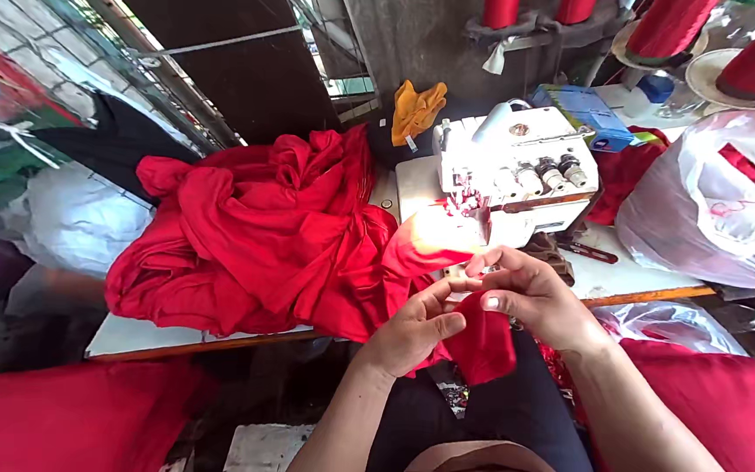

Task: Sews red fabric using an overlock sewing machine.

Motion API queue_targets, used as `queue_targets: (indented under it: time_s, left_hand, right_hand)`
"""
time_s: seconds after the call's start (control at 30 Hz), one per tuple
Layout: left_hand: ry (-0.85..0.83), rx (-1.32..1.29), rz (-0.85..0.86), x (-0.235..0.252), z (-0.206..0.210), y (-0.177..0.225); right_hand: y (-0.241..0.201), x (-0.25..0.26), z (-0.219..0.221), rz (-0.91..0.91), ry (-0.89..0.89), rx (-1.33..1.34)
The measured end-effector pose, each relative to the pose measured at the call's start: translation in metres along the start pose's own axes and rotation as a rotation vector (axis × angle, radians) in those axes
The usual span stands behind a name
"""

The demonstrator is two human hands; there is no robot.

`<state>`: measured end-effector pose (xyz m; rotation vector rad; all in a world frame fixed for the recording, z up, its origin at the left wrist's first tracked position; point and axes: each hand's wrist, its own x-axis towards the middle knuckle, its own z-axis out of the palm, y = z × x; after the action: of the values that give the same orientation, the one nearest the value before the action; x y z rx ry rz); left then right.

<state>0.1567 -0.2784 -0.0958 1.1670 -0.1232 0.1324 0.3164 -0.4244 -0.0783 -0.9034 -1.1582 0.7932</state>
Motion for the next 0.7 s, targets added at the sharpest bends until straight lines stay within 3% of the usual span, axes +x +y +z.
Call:
queue_targets:
  time_s: [0.1, 0.23, 0.33, 0.43, 0.6, 0.7]
  left_hand:
    - [-0.111, 0.011, -0.042, -0.008, -0.007, -0.007]
    - [-0.067, -0.105, 0.196, -0.008, -0.011, -0.016]
    - [0.065, -0.419, 0.258, -0.010, -0.012, -0.019]
    - [0.016, -0.577, 0.246, -0.010, -0.009, -0.025]
    - [-0.025, -0.346, 0.133, -0.009, -0.017, -0.026]
    - [0.032, -0.374, 0.259, -0.012, -0.019, -0.023]
  right_hand:
    - [0.005, -0.004, -0.001, 0.082, 0.084, 0.278]
    - [0.027, -0.011, -0.002, 0.075, -0.004, 0.698]
    - [0.038, -0.020, 0.000, 0.132, -0.071, 0.625]
    - [0.046, -0.026, 0.004, 0.189, -0.105, 0.630]
    - [0.047, -0.025, 0.003, 0.022, 0.041, 0.888]
    - [0.050, -0.027, 0.003, 0.038, 0.074, 0.858]
